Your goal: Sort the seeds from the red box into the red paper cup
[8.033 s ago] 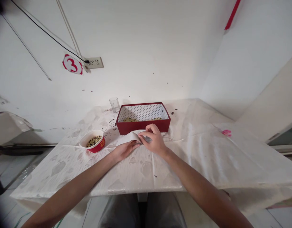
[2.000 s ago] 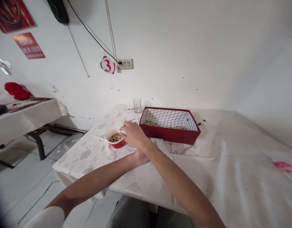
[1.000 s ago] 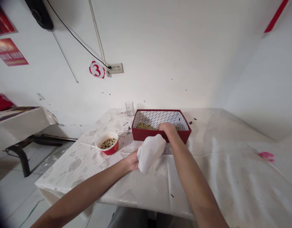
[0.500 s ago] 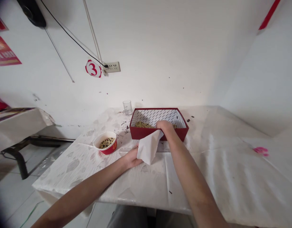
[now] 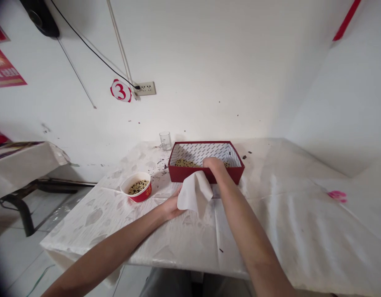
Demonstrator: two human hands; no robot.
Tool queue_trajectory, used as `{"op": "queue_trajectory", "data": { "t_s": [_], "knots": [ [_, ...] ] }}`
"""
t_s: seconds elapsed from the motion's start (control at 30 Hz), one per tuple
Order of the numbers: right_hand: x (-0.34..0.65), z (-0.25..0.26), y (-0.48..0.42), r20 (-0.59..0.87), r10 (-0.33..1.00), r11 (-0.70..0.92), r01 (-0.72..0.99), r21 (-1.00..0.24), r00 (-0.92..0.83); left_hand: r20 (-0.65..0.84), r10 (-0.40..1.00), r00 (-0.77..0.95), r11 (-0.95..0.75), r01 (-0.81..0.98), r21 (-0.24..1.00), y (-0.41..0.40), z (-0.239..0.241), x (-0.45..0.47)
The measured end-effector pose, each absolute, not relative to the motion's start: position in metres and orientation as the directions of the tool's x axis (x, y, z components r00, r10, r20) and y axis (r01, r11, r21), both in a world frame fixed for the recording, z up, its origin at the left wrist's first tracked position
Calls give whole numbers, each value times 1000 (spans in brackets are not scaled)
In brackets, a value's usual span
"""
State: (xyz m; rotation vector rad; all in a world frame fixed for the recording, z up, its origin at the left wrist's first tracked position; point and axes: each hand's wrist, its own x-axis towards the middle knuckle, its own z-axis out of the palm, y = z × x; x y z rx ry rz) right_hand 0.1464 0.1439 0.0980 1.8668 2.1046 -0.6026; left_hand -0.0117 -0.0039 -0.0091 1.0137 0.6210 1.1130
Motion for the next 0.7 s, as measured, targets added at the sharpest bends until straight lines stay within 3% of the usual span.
{"op": "queue_trajectory", "data": {
  "t_s": [0.07,0.4,0.7],
  "knots": [
    [146,98,144,-458,877,92,986,-137,-145,18,921,388,202,-518,831,-5,-5,-12],
    [145,98,140,-395,906,96,982,-166,-155,-6,869,495,364,-631,685,-2,3,-20],
    [145,99,143,-353,927,54,974,-218,-130,-33,845,534,374,-546,750,-3,11,-16]
  ]
}}
